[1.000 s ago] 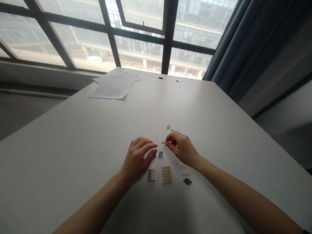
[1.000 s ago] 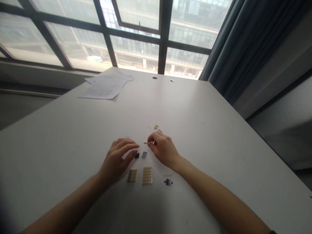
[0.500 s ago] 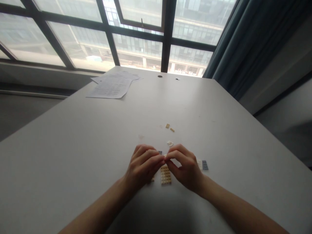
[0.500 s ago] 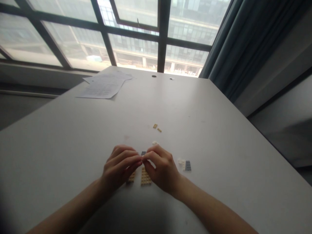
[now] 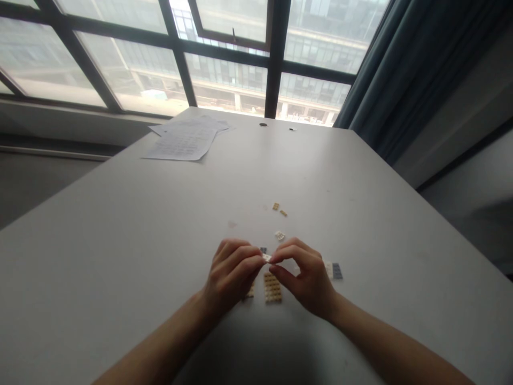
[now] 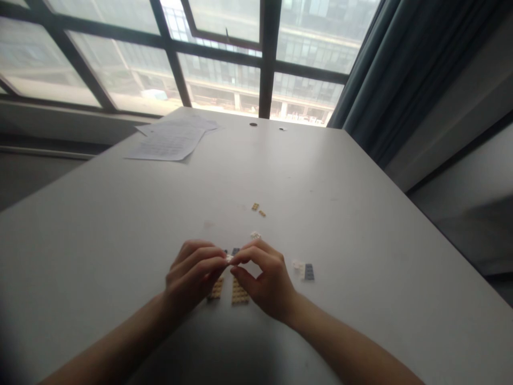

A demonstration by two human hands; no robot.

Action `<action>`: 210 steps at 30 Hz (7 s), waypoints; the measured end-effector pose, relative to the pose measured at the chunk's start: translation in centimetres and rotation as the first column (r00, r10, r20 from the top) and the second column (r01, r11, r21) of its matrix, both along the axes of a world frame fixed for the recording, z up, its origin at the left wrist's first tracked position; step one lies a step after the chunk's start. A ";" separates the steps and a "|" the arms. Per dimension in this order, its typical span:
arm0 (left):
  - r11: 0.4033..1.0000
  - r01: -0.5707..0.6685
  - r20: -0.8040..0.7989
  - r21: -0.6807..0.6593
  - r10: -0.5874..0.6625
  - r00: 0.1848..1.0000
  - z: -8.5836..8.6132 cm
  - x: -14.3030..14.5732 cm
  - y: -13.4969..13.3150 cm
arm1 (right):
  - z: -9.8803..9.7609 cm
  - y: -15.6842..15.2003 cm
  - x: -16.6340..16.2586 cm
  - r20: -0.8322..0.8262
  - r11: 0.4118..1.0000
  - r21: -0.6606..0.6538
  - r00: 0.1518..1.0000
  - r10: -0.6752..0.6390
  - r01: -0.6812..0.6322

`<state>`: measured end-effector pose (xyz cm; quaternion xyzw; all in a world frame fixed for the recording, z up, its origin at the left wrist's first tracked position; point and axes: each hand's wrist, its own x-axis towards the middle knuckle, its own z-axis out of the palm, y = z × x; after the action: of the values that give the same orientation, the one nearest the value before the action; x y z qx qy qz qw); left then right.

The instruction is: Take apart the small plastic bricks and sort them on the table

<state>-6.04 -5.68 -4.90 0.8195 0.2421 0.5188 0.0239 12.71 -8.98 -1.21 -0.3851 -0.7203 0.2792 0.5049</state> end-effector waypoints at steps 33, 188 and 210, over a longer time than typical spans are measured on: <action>0.998 0.036 -0.104 0.048 -0.031 0.994 0.0 -0.2 0.0 | 2.0 1.6 2.5 0.298 0.954 -0.263 0.928 0.223 -0.144; 0.959 -0.069 -0.207 -0.276 0.011 0.978 0.0 0.1 1.5 | -1.9 6.2 4.6 0.537 0.930 -0.216 0.832 -0.141 0.297; 0.990 0.019 -0.149 -0.143 -0.040 0.988 0.5 0.1 1.1 | 0.8 2.8 1.4 0.165 0.879 -0.476 0.985 0.059 0.027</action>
<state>-5.90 -4.55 -4.39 0.8563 0.2673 0.4362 0.0709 14.14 -6.18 -0.37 -0.5142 -0.6741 0.4169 0.3276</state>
